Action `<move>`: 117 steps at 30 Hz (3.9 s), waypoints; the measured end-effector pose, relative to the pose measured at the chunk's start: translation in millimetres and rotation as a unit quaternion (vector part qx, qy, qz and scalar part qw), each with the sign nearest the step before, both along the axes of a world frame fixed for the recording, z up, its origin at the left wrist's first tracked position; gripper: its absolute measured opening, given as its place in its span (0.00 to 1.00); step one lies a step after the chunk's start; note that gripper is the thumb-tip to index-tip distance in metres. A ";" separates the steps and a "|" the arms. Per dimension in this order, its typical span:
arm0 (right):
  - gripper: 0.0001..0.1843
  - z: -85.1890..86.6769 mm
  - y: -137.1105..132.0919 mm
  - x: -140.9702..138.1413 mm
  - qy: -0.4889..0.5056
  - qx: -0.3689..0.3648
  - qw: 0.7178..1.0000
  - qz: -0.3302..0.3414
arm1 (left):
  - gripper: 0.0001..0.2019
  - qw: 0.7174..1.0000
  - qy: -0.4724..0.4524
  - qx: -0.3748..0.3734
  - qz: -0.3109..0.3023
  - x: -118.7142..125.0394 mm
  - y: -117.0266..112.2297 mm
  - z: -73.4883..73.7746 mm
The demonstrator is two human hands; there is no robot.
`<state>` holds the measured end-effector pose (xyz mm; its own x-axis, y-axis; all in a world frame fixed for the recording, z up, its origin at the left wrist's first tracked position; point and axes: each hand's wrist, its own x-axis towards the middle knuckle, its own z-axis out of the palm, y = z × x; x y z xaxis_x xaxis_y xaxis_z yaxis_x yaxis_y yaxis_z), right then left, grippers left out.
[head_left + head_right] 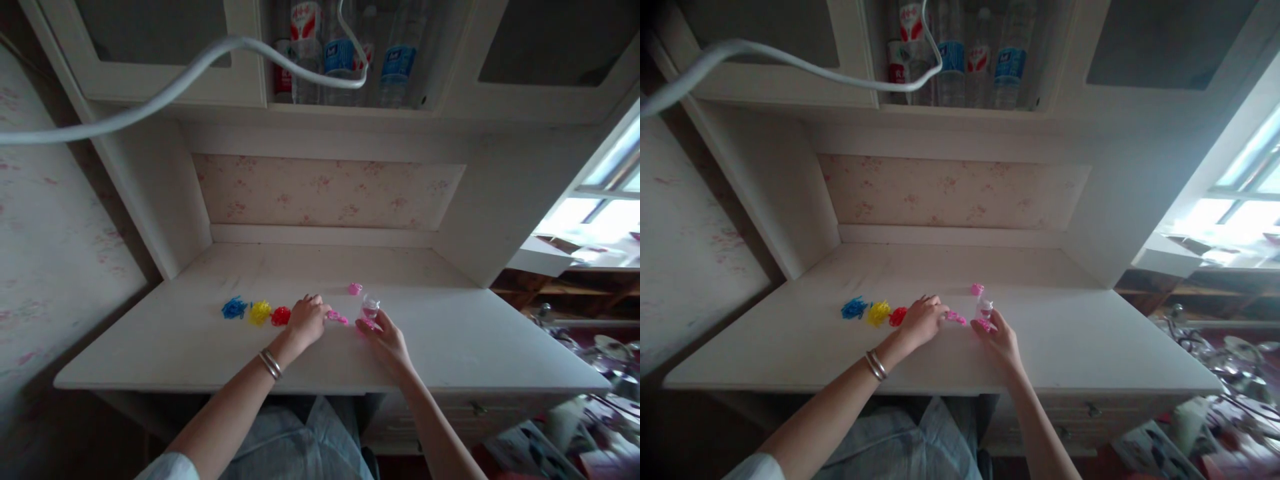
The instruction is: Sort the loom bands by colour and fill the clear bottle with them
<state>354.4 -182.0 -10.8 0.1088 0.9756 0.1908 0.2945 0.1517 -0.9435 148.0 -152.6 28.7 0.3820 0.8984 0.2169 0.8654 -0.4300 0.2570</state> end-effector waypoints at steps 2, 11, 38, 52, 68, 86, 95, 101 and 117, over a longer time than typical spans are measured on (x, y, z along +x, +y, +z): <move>0.28 1.6 -1.7 -0.1 0.008 -0.002 1.000 0.010 | 0.16 1.000 0.023 0.003 -0.017 1.9 8.9 -1.1; 0.30 3.7 -3.3 0.1 0.030 0.001 0.999 0.028 | 0.08 0.996 0.064 -0.015 -0.064 2.9 46.7 -3.6; 0.20 -13.9 8.0 -31.3 -0.089 0.061 0.993 -0.036 | 0.08 0.966 0.003 0.197 -0.169 18.3 16.0 78.6; 0.21 -14.0 7.3 -28.3 -0.024 0.026 0.999 0.000 | 0.15 0.944 -0.302 -0.015 -0.131 15.6 7.7 44.8; 0.26 -15.4 29.6 6.8 -0.212 0.038 0.973 0.080 | 0.22 0.932 -0.362 -0.021 0.015 28.5 -33.3 -34.6; 0.10 -3.8 77.8 -4.7 -0.356 0.125 0.907 0.187 | 0.18 0.932 -0.360 0.011 0.051 14.6 -43.1 -39.9; 0.11 -6.8 76.4 6.3 -0.295 0.102 0.946 0.091 | 0.17 0.928 -0.369 0.002 0.043 14.1 -47.1 -34.0; 0.12 18.0 69.8 6.2 -0.193 0.116 0.973 0.061 | 0.18 0.928 -0.368 -0.043 0.042 13.8 -46.8 -35.9; 0.10 77.6 19.2 -23.1 -0.118 0.181 0.969 0.123 | 0.18 0.941 -0.336 -0.034 0.034 13.5 -48.1 -34.2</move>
<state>331.3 -162.8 66.8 -0.2072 0.8306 0.5169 0.4086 0.5536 -0.7257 161.5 -200.7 -5.6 0.1201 0.9363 0.3299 0.5229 -0.3421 0.7807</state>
